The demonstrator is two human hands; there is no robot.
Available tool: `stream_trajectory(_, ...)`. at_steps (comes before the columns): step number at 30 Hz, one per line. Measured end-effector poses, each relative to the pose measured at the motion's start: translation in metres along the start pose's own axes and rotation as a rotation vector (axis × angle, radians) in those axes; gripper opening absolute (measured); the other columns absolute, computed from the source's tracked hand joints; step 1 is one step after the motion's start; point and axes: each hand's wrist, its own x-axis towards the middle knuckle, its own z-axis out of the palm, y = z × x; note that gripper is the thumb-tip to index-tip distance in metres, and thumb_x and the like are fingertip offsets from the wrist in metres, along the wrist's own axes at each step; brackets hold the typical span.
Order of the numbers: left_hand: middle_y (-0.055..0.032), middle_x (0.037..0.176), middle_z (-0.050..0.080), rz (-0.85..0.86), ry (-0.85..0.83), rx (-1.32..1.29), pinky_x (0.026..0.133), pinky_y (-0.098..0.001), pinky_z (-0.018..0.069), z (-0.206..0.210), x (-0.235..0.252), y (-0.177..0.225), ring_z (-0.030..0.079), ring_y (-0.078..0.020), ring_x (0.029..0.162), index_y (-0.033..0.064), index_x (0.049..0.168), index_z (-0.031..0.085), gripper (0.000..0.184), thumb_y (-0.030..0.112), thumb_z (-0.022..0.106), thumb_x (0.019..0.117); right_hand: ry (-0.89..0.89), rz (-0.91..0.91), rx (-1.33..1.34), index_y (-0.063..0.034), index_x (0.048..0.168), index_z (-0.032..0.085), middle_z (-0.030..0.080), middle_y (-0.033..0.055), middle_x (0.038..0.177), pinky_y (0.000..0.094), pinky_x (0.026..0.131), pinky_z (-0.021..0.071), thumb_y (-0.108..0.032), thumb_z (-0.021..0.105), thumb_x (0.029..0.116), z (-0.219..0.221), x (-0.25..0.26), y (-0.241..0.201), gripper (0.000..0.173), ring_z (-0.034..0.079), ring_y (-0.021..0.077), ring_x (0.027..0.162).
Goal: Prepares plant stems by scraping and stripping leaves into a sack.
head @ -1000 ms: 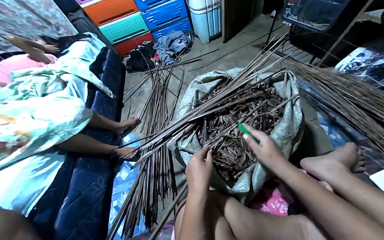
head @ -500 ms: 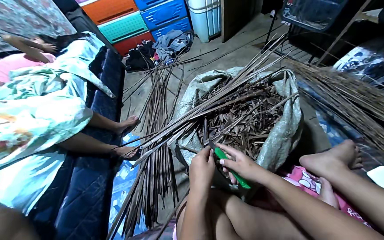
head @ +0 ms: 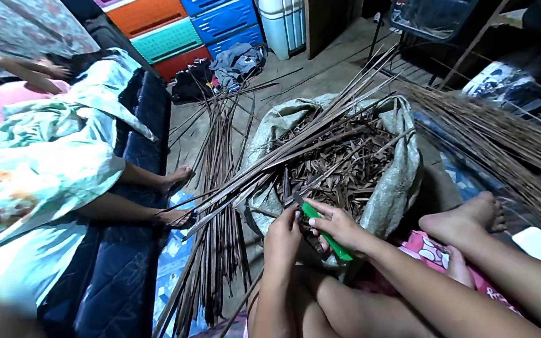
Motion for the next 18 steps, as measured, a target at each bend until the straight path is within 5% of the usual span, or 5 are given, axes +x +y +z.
stream_trajectory(18, -0.0073, 0.09, 0.075, -0.013, -0.013, 0.036, 0.08, -0.0487, 0.0552, -0.007, -0.002, -0.005, 0.07, -0.0229, 0.081, 0.0085, 0.125, 0.071, 0.03, 0.027, 0.053, 0.1084, 0.303, -0.105, 0.159, -0.0106, 0.161, 0.03, 0.056, 0.0029, 0.085, 0.0215, 0.051, 0.0493, -0.011, 0.046, 0.1098, -0.056, 0.016, -0.029, 0.054, 0.054, 0.0082, 0.057)
